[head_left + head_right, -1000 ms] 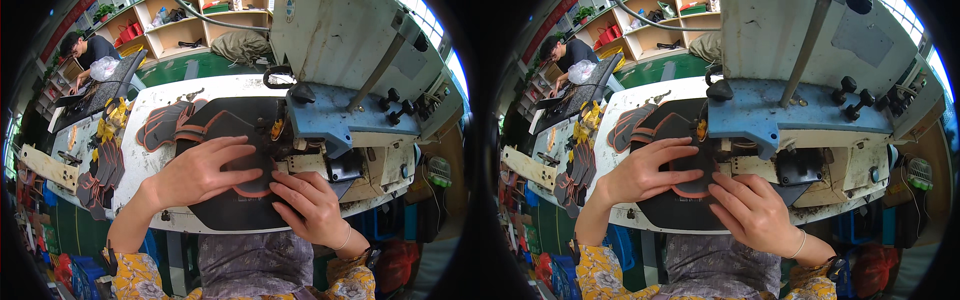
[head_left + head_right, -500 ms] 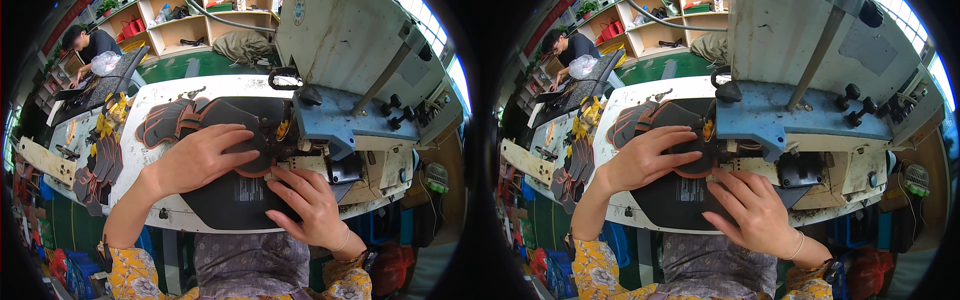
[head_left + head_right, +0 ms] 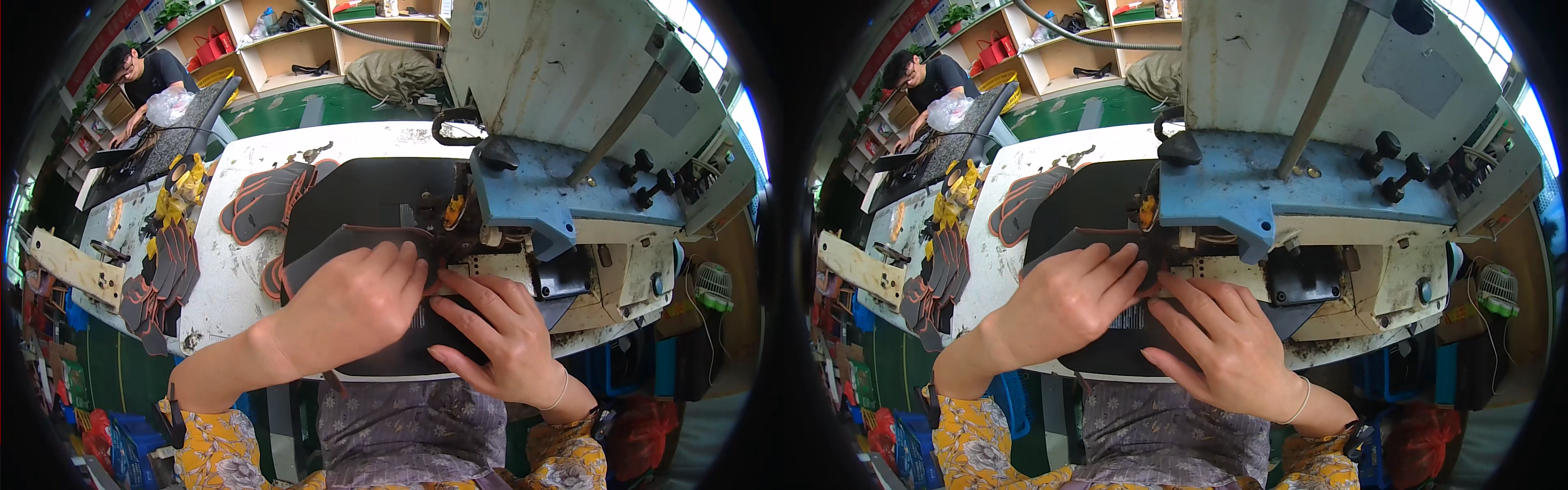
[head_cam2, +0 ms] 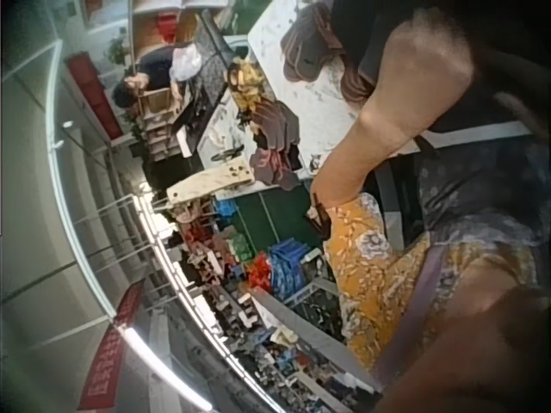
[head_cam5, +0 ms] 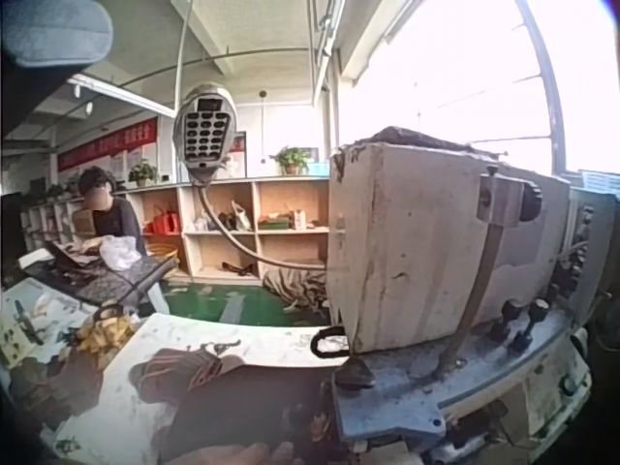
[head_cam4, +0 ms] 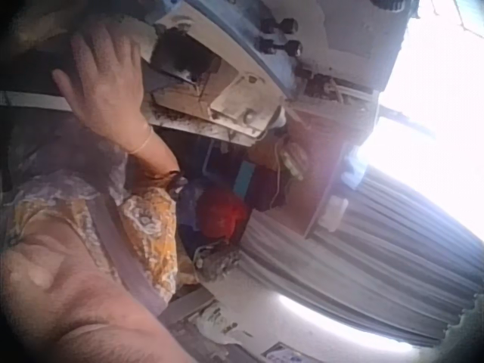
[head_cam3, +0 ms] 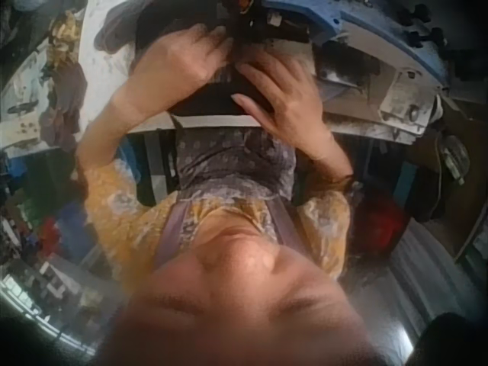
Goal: The person stitches the edges of shoe components using a sewing machine, repeatedly feeding each piece through the machine and stacking the pieces on the table.
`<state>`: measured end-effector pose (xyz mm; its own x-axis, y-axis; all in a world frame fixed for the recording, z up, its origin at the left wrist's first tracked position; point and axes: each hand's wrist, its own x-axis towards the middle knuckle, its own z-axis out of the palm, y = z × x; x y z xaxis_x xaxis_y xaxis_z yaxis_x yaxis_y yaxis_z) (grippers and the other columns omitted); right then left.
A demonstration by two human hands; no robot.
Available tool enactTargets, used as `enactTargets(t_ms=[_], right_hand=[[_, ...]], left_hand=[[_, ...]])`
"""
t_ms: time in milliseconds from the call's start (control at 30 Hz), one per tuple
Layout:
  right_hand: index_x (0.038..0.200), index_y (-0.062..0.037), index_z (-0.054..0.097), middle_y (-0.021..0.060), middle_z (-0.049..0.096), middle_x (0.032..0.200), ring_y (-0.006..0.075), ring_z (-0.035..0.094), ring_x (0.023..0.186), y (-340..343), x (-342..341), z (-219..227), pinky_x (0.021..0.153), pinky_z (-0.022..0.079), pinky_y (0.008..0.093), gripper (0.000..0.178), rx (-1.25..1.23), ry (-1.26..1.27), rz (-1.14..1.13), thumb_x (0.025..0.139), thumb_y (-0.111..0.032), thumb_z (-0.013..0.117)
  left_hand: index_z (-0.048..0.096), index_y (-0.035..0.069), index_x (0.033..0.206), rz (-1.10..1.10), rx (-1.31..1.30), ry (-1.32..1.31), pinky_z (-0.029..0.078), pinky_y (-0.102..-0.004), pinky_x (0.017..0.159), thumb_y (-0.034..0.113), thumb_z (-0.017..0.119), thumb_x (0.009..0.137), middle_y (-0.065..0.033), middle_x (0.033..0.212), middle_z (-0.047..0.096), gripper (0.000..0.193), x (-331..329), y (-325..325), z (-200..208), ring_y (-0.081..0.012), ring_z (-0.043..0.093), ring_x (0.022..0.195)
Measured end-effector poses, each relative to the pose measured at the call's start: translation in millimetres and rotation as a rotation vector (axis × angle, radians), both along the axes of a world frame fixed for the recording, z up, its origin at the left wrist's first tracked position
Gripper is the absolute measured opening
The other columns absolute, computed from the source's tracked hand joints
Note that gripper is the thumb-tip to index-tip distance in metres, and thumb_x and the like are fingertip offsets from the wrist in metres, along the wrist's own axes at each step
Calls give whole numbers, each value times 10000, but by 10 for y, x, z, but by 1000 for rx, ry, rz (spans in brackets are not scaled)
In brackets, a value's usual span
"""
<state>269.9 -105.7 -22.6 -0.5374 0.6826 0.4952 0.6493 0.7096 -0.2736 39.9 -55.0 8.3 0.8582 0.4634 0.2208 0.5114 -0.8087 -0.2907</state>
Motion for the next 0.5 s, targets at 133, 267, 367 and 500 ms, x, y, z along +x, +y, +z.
enactTargets(t_ms=[133, 267, 367, 500], right_hand=[[1159, -29, 675, 139, 615, 1334, 308, 602, 1104, 17, -21, -9, 907, 488, 411, 438, -2, 8, -8, 833, -295, 796], [946, -44, 709, 74, 718, 924, 201, 646, 714, -135, -15, -242, 631, 520, 303, 280, 395, 261, 184, 825, -262, 835], [906, -40, 710, 93, 702, 890, 233, 663, 736, -465, -66, -541, 618, 520, 328, 276, 235, 305, 407, 897, -308, 779], [1159, 45, 650, 203, 657, 1074, 389, 621, 1003, -518, -248, -875, 873, 497, 450, 562, -504, 84, 161, 878, -422, 788]], left_hand=[[708, 32, 1200, -139, -303, -234, 550, -383, 855, 167, 698, 865, -166, 1236, 638, 362, -190, 279, 28, -290, 640, 1005], [708, 65, 1240, -223, -437, -341, 496, -449, 983, 127, 708, 881, -180, 1328, 576, 364, -309, 440, -86, -349, 585, 1162], [699, 50, 1246, -219, -444, -436, 476, -465, 1026, 105, 709, 867, -194, 1338, 570, 383, -239, 382, -128, -389, 551, 1231], [668, 16, 1270, -38, -348, -464, 466, -482, 1042, 115, 724, 846, -217, 1343, 564, 439, -122, 142, -191, -409, 535, 1247]])
